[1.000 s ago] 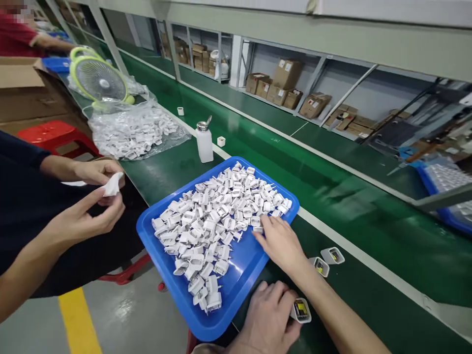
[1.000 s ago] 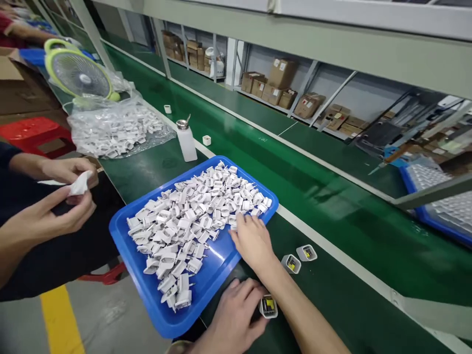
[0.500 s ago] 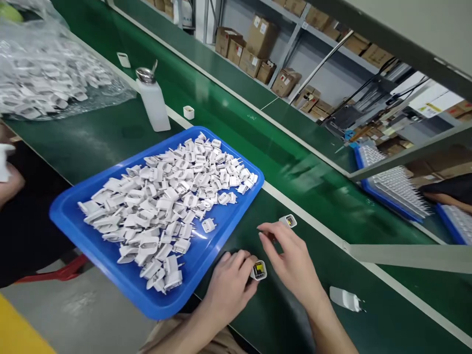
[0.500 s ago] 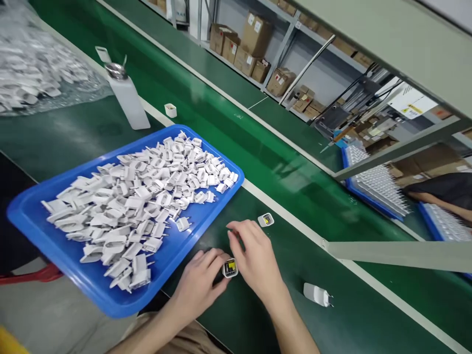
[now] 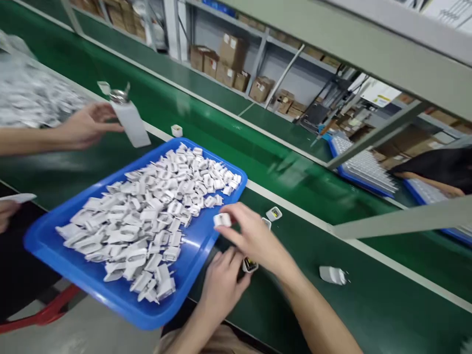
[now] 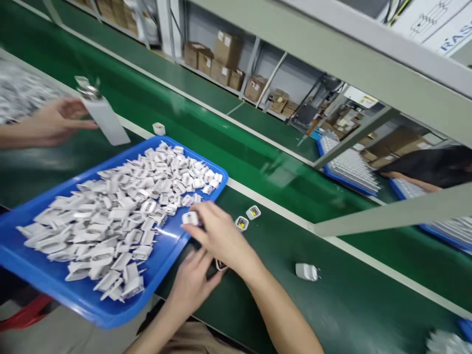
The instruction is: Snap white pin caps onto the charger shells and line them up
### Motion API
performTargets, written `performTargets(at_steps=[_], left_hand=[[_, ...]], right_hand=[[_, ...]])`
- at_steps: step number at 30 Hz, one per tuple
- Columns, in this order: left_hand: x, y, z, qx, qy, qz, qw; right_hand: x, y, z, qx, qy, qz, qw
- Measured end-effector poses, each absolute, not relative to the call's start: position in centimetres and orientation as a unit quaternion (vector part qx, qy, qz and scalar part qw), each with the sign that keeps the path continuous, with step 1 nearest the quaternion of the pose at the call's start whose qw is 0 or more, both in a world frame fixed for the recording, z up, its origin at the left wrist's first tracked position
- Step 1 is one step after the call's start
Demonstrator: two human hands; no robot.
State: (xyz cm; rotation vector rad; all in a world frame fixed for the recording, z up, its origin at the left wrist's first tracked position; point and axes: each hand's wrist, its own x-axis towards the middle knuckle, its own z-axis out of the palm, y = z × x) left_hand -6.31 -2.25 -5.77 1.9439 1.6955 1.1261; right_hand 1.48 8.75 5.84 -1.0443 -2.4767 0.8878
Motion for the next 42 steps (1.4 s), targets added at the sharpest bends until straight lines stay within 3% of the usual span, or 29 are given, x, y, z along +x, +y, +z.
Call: performTargets(at_steps=[5,9,12,15,30,42], left_hand=[[-6.6,-2.1,-4.5,0.677,0.600,0.363,0.223],[-6.5,-2.2,-4.2,0.690,0.602,0.338,0.217],[-6.5,-2.3,-4.2,0.699,0.598,0.329,0.211],[-6.7,-2.4,-4.2,0.703,0.592,0.333,0.212],[-7.7,-2.9,-4.4,0.726,0.561,0.337,0.212],[-7.0,-2.5,-5.6,0.718,0.563,0.338,0.230]], right_hand=[[11.8,1.7,5.4,-0.543,-0.601,0.492,0.319],[11.5,-2.5,1.2,-0.574,-0.588,0.397,0.410],[8.7,-2.8,-0.4,-0.560,-0.665,0.284,0.404],[7.1,-2.6,-1.1,-0.553,-0.677,0.248,0.418],[9.4,-1.4,-0.1,-0.526,-0.699,0.307,0.374],[9.8,1.0,-2.4,-0.494,-0.720,0.322,0.366]])
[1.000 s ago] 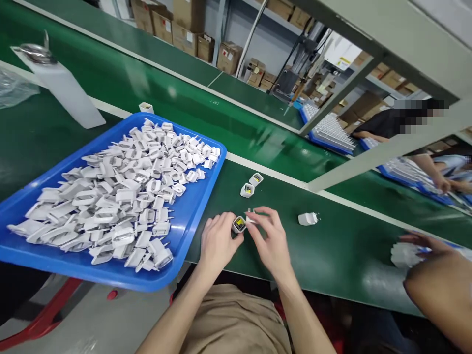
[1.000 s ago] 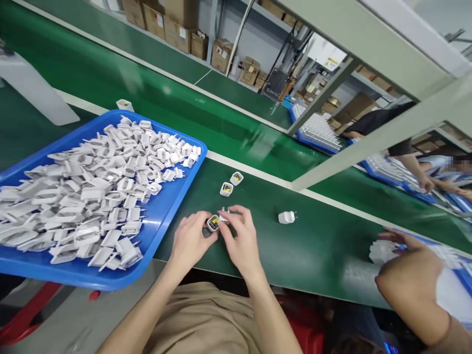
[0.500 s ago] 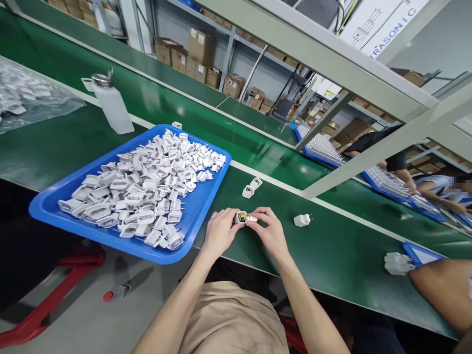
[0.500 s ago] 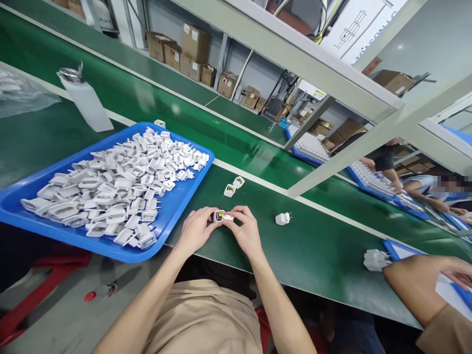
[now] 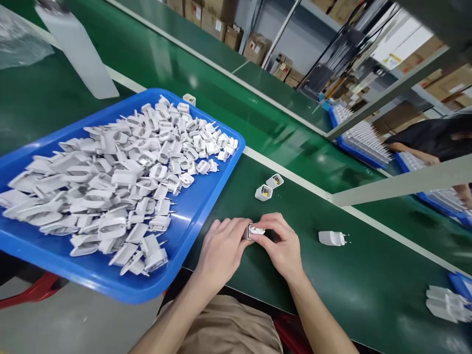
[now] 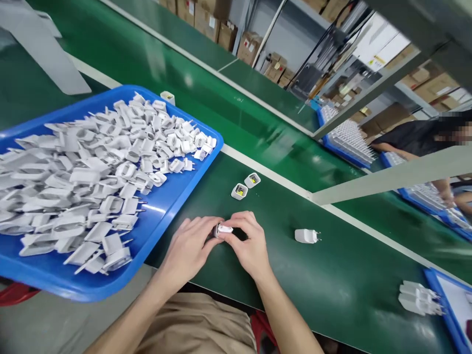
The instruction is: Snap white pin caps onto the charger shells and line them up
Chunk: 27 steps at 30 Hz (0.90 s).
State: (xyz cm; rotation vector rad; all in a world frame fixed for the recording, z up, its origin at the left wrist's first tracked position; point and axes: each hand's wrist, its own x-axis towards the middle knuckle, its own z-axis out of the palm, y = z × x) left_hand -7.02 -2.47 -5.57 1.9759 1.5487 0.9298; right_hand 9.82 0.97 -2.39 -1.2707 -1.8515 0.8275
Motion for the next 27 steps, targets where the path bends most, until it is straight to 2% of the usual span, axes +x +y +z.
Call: performTargets(at_steps=[12,20,27], left_hand=[[-7.1,-2.2,-5.4,0.730,0.541,0.338,0.244],[-7.1,-1.9,-5.1,0.720,0.537,0.354,0.262],[-7.1,-2.0,-5.1,0.717,0.537,0.353,0.270]], right_hand=[[10.3,1.6,-2.8,-0.441,-0.747,0.287,0.407],[10.3,2.1,-2.9,-0.423,-0.762,0.320,0.370],[10.4,1.9,-3.0,-0.436,-0.786,0.253,0.357]])
